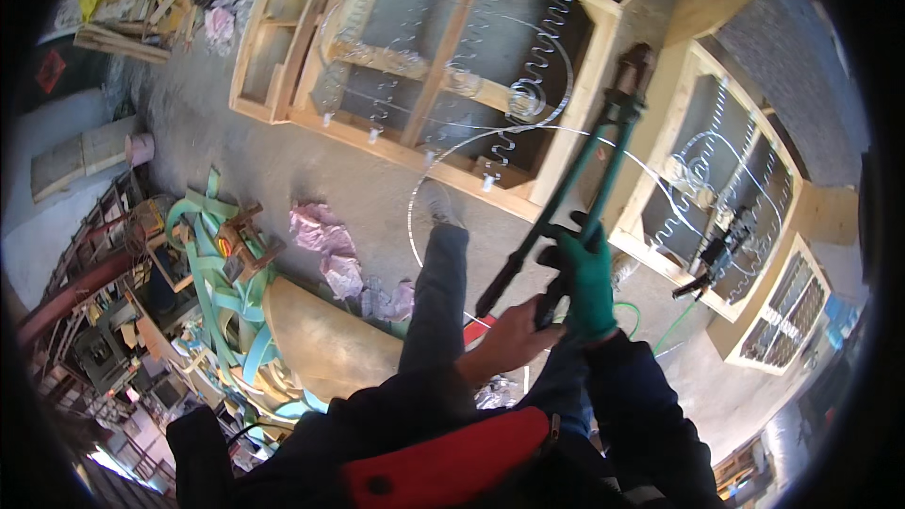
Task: The person uses a pneumatic staple gun to attach metal springs to a wooden frame. They repeatedly position springs, fire staples, and reload the staple gun with a strip of staples from a nearby box.
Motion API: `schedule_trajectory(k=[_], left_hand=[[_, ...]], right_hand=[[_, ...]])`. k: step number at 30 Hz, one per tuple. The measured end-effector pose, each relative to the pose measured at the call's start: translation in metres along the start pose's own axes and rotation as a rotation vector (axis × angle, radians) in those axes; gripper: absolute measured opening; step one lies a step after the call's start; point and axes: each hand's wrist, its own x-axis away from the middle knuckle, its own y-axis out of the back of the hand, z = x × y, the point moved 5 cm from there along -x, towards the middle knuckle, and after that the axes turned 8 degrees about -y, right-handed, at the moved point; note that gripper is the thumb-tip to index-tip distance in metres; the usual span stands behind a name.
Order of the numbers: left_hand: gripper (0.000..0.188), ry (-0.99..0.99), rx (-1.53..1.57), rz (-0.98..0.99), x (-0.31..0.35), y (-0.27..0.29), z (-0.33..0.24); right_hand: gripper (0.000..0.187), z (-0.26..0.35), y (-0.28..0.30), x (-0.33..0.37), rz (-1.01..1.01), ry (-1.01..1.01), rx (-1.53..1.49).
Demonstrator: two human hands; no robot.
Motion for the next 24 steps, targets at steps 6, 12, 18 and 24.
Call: schedule_trajectory(k=[6, 12, 18, 24], left_hand=[[0.041, -0.443, -0.08, 0.31, -0.034, -0.178, -0.074], [0.07, -0.611, -0.713, -0.161, -0.075, -0.299, -0.051], [0.031, 0.109, 0.301, 0.294, -0.051, -0.408, 0.023], [0.017, 0.256, 0.134, 0.077, -0.011, -0.363, 0.101]], right_hand=[[0.053, 0.071, 0.228, 0.094, -0.203, 0.097, -0.04], [0.049, 0.072, 0.382, 0.164, -0.162, -0.069, -0.147], [0.051, 0.057, 0.442, 0.17, 0.003, -0.185, -0.103], [0.046, 0.095, 0.483, 0.156, 0.243, -0.438, 0.146]])
